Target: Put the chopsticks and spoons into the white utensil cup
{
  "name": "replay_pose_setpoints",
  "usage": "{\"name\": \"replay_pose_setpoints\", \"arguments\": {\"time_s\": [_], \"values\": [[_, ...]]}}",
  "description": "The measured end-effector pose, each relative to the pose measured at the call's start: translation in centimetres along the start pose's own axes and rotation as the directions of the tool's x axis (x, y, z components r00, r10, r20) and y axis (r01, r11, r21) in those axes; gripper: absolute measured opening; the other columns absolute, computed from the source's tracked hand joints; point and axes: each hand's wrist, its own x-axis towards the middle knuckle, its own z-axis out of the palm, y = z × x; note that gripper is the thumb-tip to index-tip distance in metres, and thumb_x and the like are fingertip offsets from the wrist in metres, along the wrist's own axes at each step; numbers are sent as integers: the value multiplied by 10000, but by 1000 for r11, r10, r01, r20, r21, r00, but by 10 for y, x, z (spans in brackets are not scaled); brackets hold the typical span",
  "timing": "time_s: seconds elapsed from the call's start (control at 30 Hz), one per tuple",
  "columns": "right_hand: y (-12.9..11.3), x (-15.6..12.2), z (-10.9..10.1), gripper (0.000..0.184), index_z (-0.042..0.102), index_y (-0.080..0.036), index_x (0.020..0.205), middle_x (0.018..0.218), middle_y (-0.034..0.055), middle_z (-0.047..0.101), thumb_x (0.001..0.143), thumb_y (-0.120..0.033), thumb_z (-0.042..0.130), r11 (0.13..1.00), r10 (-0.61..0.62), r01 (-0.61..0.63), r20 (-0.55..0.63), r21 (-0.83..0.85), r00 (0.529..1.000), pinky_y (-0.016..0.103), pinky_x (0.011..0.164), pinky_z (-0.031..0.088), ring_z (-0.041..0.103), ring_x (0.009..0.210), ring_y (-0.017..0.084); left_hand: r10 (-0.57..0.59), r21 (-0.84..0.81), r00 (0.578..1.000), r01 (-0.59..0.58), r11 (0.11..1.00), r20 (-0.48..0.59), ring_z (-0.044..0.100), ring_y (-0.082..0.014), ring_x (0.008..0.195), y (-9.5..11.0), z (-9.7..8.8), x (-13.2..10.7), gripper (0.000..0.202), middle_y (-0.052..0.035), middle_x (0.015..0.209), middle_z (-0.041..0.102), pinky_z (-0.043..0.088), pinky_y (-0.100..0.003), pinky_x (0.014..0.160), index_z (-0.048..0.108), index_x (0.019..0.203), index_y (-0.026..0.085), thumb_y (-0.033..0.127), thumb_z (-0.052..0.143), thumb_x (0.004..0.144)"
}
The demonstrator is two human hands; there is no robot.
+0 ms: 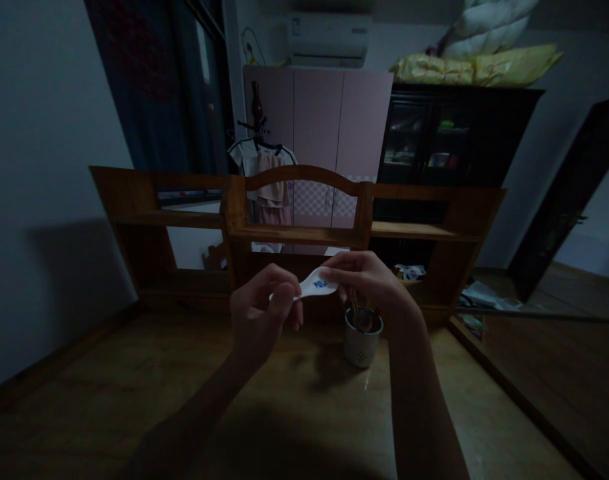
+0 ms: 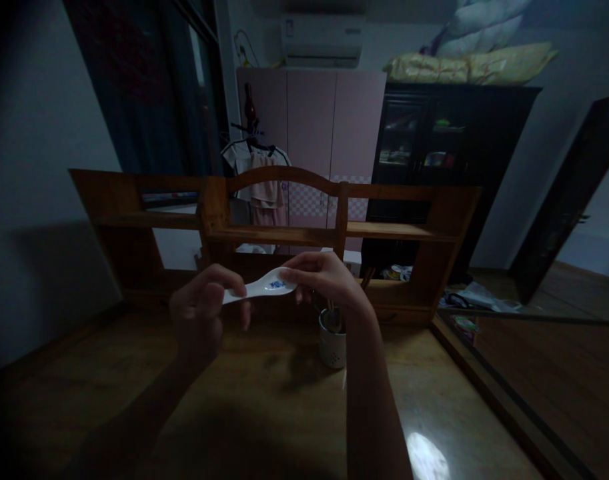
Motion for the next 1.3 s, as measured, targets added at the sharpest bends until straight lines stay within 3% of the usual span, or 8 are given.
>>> {"name": "replay_pose_setpoints", "arguments": {"time_s": [0.13, 0.37, 0.77, 1.3], "values": [[-8, -6, 0, 250, 685, -153, 1004, 682, 16, 630, 816, -315, 722, 998, 1, -5, 64, 60, 998, 177, 463, 434, 569, 533, 105, 53, -77, 998, -51, 996, 24, 485, -102, 325, 1, -3, -1, 453, 36, 398, 501, 351, -199, 346, 566, 709, 176, 611, 518, 829], [-11, -9, -1, 281, 677, -162, 1029, 746, 15, 651, 767, -232, 751, 996, 19, -29, 129, 83, 991, 183, 492, 446, 579, 561, 104, 38, -81, 996, -32, 996, 77, 474, -85, 325, 1, -7, -1, 458, 27, 426, 518, 314, -183, 326, 567, 717, 175, 616, 514, 832], [-13, -10, 2, 239, 640, -152, 973, 709, -6, 617, 772, -244, 732, 998, 10, -19, 146, 61, 989, 153, 402, 365, 522, 503, 79, 22, -49, 998, -19, 999, 53, 444, -77, 298, 3, -4, 1, 456, 32, 398, 501, 290, -187, 312, 570, 695, 183, 607, 497, 848], [-9, -10, 2, 259, 628, -161, 957, 756, 4, 622, 792, -326, 742, 999, 11, -18, 147, 44, 989, 160, 406, 362, 507, 501, 72, -12, -50, 999, 14, 999, 30, 432, -79, 275, 3, -4, 4, 468, 30, 382, 496, 287, -174, 277, 570, 656, 183, 620, 529, 818]]}}
